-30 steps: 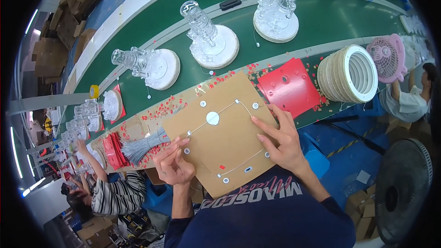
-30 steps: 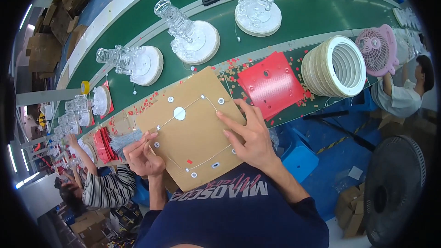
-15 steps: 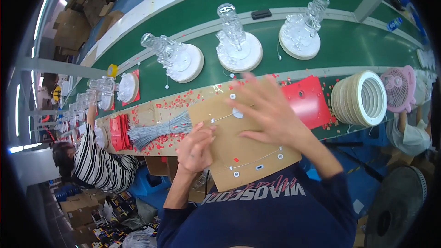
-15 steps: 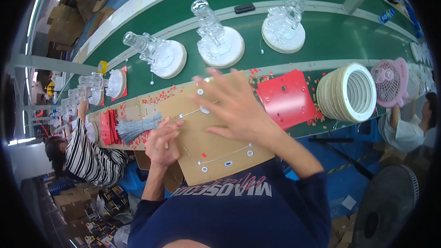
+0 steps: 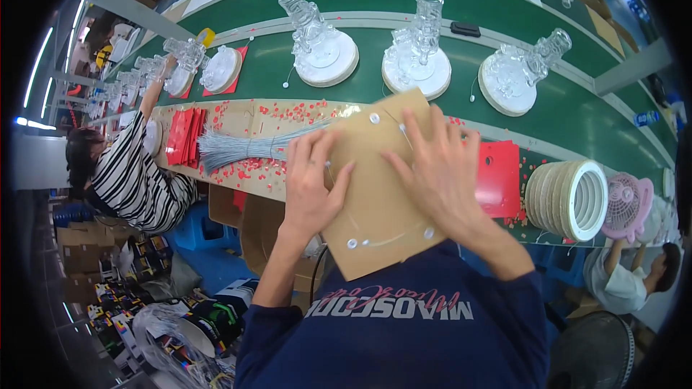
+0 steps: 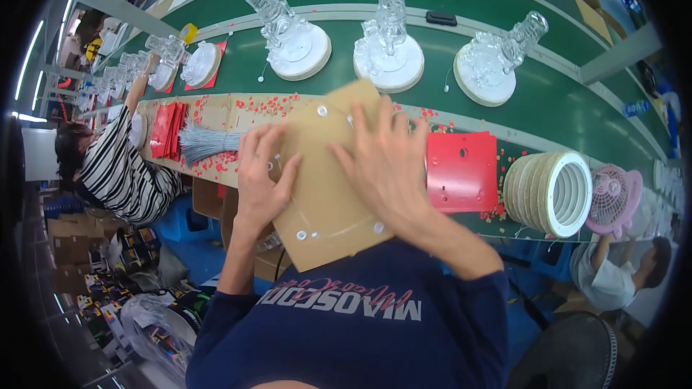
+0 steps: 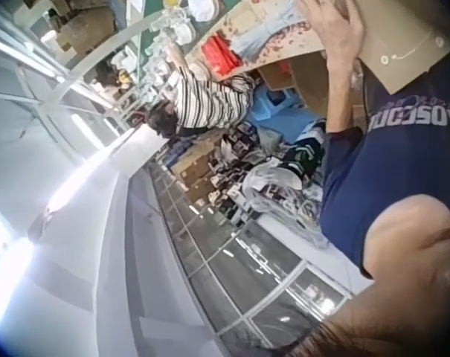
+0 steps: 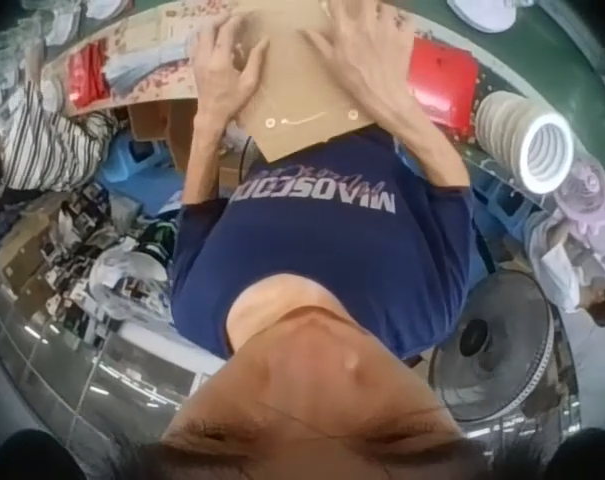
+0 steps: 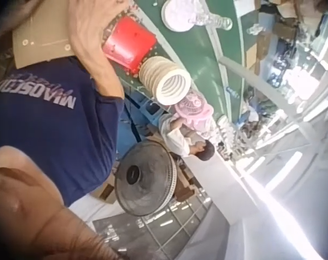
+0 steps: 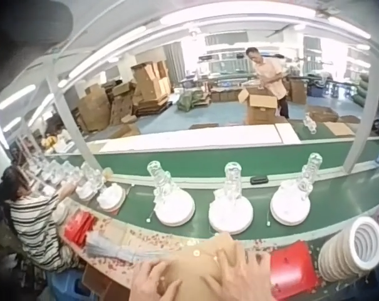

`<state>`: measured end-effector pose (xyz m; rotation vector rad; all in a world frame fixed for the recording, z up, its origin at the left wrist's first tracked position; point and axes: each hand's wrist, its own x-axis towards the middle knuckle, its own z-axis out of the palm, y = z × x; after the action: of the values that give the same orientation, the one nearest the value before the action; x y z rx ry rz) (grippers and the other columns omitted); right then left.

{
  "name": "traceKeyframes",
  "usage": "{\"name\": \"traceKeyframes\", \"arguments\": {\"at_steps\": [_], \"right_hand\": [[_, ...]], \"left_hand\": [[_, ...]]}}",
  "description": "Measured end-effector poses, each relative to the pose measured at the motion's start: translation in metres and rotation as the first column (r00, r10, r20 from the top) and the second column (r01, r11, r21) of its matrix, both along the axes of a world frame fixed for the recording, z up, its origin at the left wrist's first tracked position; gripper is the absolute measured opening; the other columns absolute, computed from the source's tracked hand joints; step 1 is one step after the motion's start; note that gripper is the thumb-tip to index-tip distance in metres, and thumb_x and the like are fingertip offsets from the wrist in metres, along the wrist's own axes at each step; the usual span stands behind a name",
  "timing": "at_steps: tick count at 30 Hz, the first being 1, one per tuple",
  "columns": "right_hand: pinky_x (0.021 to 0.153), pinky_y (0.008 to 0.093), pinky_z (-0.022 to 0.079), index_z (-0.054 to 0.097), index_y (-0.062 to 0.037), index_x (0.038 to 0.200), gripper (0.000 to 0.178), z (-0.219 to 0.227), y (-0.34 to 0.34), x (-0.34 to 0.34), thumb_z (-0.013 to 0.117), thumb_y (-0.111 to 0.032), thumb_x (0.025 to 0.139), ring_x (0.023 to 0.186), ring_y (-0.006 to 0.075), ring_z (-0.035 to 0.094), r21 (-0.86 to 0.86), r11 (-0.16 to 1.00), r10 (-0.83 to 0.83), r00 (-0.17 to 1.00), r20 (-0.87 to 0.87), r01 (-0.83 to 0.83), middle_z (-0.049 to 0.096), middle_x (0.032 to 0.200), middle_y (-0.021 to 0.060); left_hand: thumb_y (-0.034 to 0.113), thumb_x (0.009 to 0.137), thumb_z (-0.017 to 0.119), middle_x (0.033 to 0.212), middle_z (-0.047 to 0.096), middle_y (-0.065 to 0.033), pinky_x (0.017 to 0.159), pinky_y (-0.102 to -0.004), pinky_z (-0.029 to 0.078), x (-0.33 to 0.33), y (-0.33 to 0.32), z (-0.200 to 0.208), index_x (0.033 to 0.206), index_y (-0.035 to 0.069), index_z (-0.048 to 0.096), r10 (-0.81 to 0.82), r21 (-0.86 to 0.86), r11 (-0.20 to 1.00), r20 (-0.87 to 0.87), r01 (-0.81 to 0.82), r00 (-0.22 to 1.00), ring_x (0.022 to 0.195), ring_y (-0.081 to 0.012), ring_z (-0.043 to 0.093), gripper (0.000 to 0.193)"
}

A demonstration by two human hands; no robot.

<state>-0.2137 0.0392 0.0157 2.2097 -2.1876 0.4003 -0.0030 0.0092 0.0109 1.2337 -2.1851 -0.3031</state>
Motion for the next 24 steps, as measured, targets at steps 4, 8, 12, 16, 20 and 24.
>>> {"name": "traceKeyframes", "arguments": {"at_steps": [4, 8, 12, 16, 20, 24], "right_hand": [[0.080, 0.0451, 0.051, 0.066, -0.0119, 0.131, 0.044, 0.007, 0.012, -0.018, 0.073, -0.024, 0.089, 0.101, 0.0290, 0.064, -0.238, 0.958, 0.169, 0.986, 0.011, -0.161, 0.061, 0.128, 0.0135], [0.064, 0.0311, 0.052, 0.075, -0.0047, 0.112, 0.028, -0.019, -0.001, -0.029, 0.072, 0.002, 0.084, 0.080, 0.0193, 0.067, -0.289, 0.885, 0.465, 0.709, 0.531, -0.364, 0.070, 0.101, 0.0088], [0.058, 0.0256, 0.052, 0.078, -0.0030, 0.097, 0.015, -0.016, -0.006, -0.022, 0.076, 0.001, 0.083, 0.064, 0.0122, 0.064, -0.178, 0.958, 0.273, 0.527, 0.804, -0.226, 0.071, 0.085, 0.0054], [0.056, 0.0245, 0.051, 0.077, -0.0030, 0.096, 0.014, -0.016, -0.005, -0.018, 0.079, 0.000, 0.083, 0.062, 0.0092, 0.062, -0.191, 0.965, 0.255, 0.493, 0.832, -0.178, 0.071, 0.086, 0.0047], [0.056, 0.0254, 0.050, 0.077, -0.0013, 0.094, 0.013, -0.013, -0.011, -0.025, 0.078, 0.003, 0.082, 0.062, 0.0106, 0.062, -0.201, 0.964, 0.265, 0.559, 0.785, -0.175, 0.067, 0.080, 0.0039], [0.055, 0.0275, 0.049, 0.077, -0.0018, 0.094, 0.015, -0.016, -0.008, -0.026, 0.078, 0.003, 0.080, 0.062, 0.0130, 0.062, -0.209, 0.968, 0.250, 0.564, 0.787, -0.137, 0.063, 0.075, 0.0035]], "left_hand": [[0.002, 0.072, 0.081, 0.116, 0.061, -0.0136, 0.093, -0.0433, 0.049, 0.009, 0.004, 0.003, 0.116, 0.004, 0.070, -0.185, -0.010, 0.983, -0.039, 0.185, 0.982, 0.108, -0.0344, 0.057, 0.046], [0.004, 0.071, 0.083, 0.113, 0.061, -0.0132, 0.091, -0.0423, 0.049, 0.007, 0.000, 0.004, 0.115, 0.003, 0.067, -0.275, -0.040, 0.961, -0.044, 0.274, 0.960, 0.107, -0.0338, 0.057, 0.047], [0.005, 0.077, 0.077, 0.106, 0.059, -0.0126, 0.086, -0.0433, 0.049, -0.006, -0.005, 0.021, 0.107, 0.002, 0.061, -0.219, 0.053, 0.976, 0.228, 0.213, 0.949, 0.101, -0.0314, 0.057, 0.034], [0.010, 0.079, 0.068, 0.105, 0.059, -0.0124, 0.083, -0.0421, 0.050, -0.014, -0.018, 0.027, 0.103, 0.002, 0.060, -0.277, 0.010, 0.947, 0.530, 0.321, 0.801, 0.100, -0.0306, 0.059, 0.027], [0.000, 0.076, 0.071, 0.092, 0.061, -0.0101, 0.067, -0.0396, 0.051, -0.015, -0.025, 0.007, 0.093, 0.002, 0.062, -0.327, -0.187, 0.904, 0.276, 0.384, 0.904, 0.082, -0.0281, 0.060, 0.020], [-0.003, 0.071, 0.077, 0.082, 0.063, -0.0088, 0.059, -0.0365, 0.051, -0.021, -0.024, 0.004, 0.089, 0.001, 0.067, -0.395, -0.196, 0.898, 0.031, 0.394, 0.918, 0.071, -0.0265, 0.062, 0.021]]}}
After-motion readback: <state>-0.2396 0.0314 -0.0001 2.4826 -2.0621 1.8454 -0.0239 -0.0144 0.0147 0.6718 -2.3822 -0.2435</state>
